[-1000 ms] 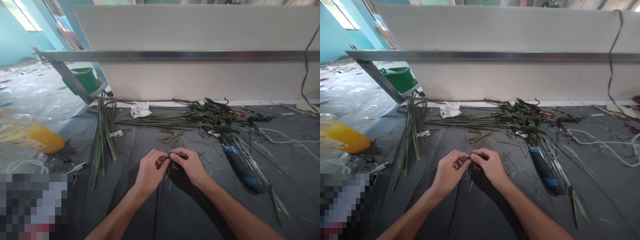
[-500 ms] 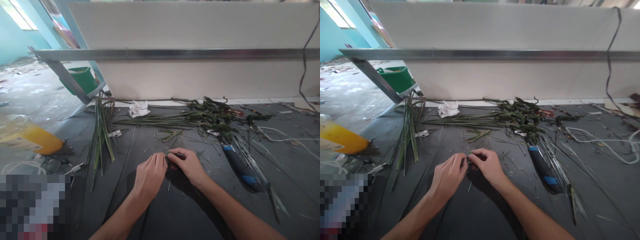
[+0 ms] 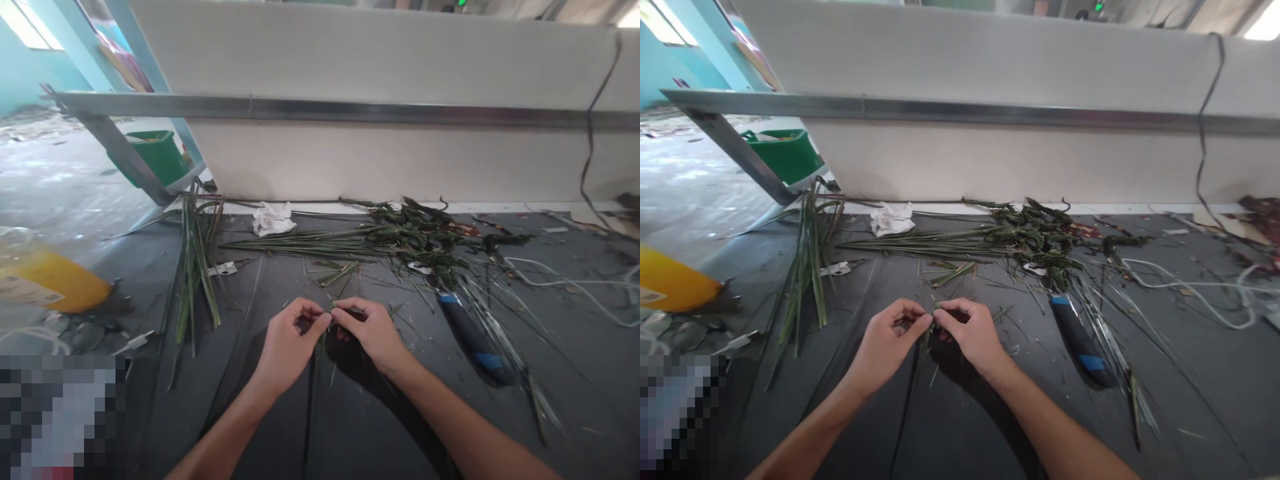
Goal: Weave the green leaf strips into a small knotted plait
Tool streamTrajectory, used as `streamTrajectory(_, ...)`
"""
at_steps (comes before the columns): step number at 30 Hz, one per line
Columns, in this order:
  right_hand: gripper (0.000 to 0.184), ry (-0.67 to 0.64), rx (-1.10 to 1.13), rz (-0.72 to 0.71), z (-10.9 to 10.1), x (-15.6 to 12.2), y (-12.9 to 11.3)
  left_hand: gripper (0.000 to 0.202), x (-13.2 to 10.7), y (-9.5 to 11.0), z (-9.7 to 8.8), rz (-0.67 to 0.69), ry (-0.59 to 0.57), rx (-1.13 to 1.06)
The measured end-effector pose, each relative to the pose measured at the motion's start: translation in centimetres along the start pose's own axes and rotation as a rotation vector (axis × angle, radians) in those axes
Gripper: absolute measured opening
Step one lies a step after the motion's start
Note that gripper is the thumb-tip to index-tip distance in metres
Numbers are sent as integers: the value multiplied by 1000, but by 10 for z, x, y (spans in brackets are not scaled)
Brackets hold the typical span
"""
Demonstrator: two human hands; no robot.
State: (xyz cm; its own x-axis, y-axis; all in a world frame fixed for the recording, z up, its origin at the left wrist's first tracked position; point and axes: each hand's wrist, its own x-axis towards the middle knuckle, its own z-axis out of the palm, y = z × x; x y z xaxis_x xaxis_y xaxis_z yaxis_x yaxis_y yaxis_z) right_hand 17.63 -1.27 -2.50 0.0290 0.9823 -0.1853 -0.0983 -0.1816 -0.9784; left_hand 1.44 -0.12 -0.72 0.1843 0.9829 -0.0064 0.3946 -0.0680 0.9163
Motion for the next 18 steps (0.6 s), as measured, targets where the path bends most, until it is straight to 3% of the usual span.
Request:
streamTrajectory(6, 29, -17, 24, -6, -1, 0, 2, 30, 0, 1, 2, -133, -107, -278)
streamTrajectory(11, 31, -79, 42, 5, -3, 1, 3, 32, -2, 3, 4, -133, -118, -256)
streamTrajectory(18, 32, -62, 66, 24, -6, 2, 4, 33, -4, -2, 12, -130, -144, -245)
